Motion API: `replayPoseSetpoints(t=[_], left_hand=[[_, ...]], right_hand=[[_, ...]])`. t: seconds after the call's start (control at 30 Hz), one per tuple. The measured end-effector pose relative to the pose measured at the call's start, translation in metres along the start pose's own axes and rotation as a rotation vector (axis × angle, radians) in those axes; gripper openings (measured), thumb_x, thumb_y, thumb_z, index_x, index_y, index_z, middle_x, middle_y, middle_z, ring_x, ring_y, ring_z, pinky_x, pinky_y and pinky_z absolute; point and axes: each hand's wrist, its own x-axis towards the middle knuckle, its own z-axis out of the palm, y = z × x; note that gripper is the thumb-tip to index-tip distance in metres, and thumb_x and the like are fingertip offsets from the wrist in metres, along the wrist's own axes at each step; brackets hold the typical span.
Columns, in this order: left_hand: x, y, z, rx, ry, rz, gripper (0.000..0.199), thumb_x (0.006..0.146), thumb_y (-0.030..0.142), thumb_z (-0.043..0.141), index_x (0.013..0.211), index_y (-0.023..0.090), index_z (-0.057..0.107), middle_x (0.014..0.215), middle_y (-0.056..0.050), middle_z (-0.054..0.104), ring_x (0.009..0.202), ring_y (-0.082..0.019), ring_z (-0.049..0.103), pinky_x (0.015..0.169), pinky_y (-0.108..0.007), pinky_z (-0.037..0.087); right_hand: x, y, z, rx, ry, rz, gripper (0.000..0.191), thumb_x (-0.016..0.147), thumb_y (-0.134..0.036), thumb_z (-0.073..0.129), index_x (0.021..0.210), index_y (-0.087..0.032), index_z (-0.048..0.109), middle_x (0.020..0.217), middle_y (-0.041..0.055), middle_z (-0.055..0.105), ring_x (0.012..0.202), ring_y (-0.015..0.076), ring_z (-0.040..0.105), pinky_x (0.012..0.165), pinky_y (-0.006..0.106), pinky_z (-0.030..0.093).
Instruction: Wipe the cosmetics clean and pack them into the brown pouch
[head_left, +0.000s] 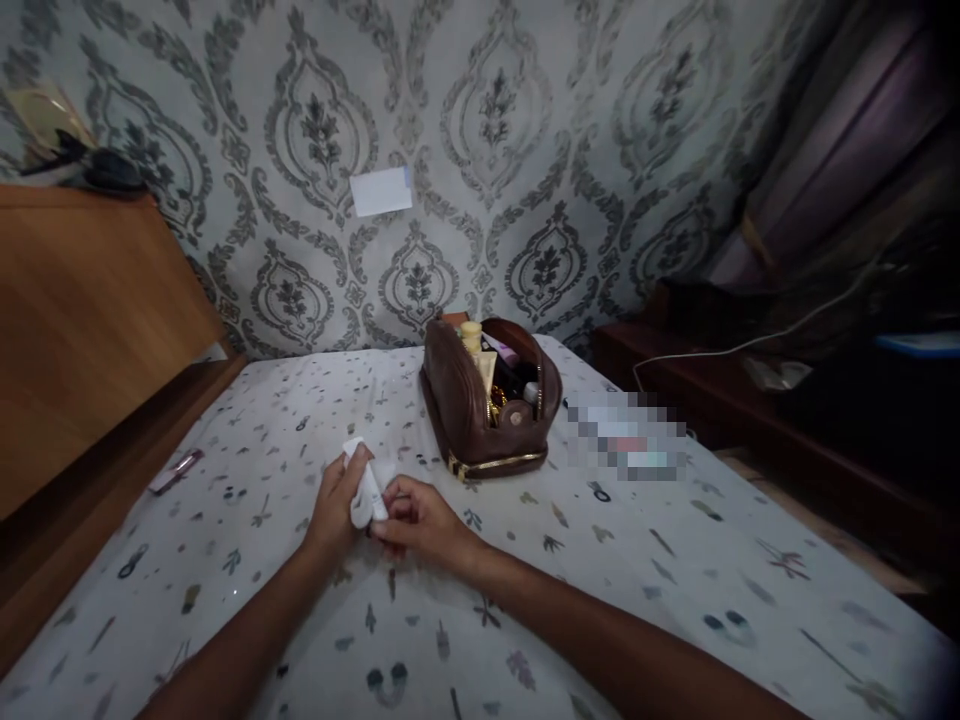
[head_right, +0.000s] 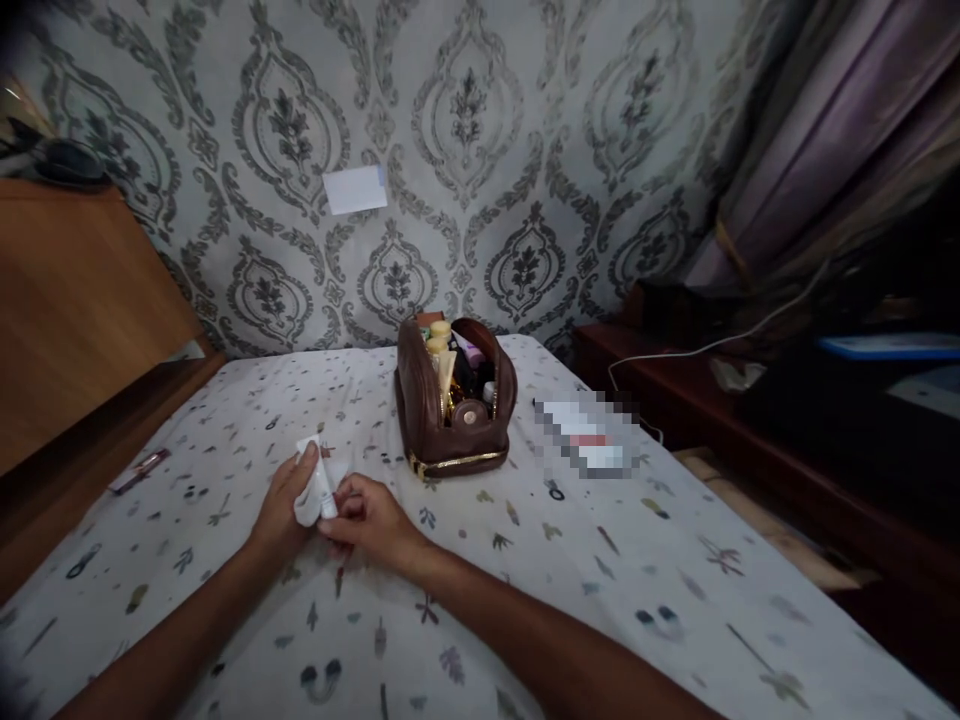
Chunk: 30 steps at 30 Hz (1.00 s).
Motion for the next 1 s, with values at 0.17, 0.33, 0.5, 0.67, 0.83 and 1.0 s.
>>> replayPoseSetpoints(t=[0.17,0.33,0.5,0.67,0.83,1.0], left_hand=[[0.005,0.014,-0.011,-0.096,0.143,0.085,0.048,0.069,0.059,0.077,0.067,0.020,0.050,0.055,0.008,0.046,0.048,-0.008,0.042,0.047,-0.020,0.037],[0.007,0.013,-0.013,-0.043,0.090,0.005,0.049,0.071,0.065,0.072,0.078,0.019,0.058,0.054,0.007,0.047,0.047,-0.009,0.042,0.044,-0.021,0.036],[0.000,0.005,-0.007,-0.013,0.023,-0.021,0.064,0.064,0.066,0.076,0.104,0.019,0.060,0.054,0.009,0.049,0.044,-0.009,0.044,0.042,-0.020,0.035],[-0.009,-0.005,-0.002,0.056,-0.160,-0.012,0.088,0.064,0.059,0.079,0.136,0.022,0.045,0.082,0.001,0.067,0.068,-0.017,0.064,0.061,-0.024,0.050],[-0.010,-0.009,0.000,0.137,-0.310,-0.022,0.075,0.075,0.046,0.076,0.139,0.022,0.044,0.119,-0.006,0.067,0.109,-0.023,0.063,0.093,-0.028,0.049],[-0.009,-0.003,0.002,0.157,-0.127,0.009,0.066,0.076,0.055,0.073,0.129,0.020,0.056,0.105,-0.006,0.071,0.092,-0.022,0.067,0.082,-0.028,0.053]], right_hand=[[-0.008,-0.004,0.009,-0.082,-0.005,0.023,0.056,0.056,-0.059,0.085,0.077,-0.019,0.051,0.058,-0.0106,0.056,0.044,0.0059,0.051,0.044,0.019,0.040],[-0.008,-0.006,0.008,-0.076,0.054,0.034,0.057,0.051,-0.057,0.087,0.076,-0.020,0.052,0.060,-0.0106,0.054,0.045,0.0054,0.049,0.044,0.019,0.041],[-0.007,-0.007,0.009,-0.076,0.133,-0.033,0.054,0.053,-0.055,0.087,0.074,-0.019,0.052,0.062,-0.0089,0.053,0.051,0.0060,0.047,0.045,0.017,0.038],[-0.003,-0.007,0.004,-0.074,0.243,-0.109,0.041,0.061,-0.046,0.081,0.072,-0.020,0.052,0.061,-0.0081,0.050,0.051,0.0069,0.043,0.046,0.019,0.036],[0.000,-0.002,-0.002,-0.170,0.352,-0.190,0.019,0.067,-0.026,0.065,0.069,-0.021,0.046,0.060,-0.0079,0.045,0.053,0.0082,0.039,0.048,0.019,0.031],[-0.009,-0.009,0.005,-0.430,0.323,-0.242,0.012,0.068,-0.017,0.061,0.067,-0.019,0.049,0.061,-0.0075,0.044,0.060,0.0088,0.038,0.054,0.020,0.028]])
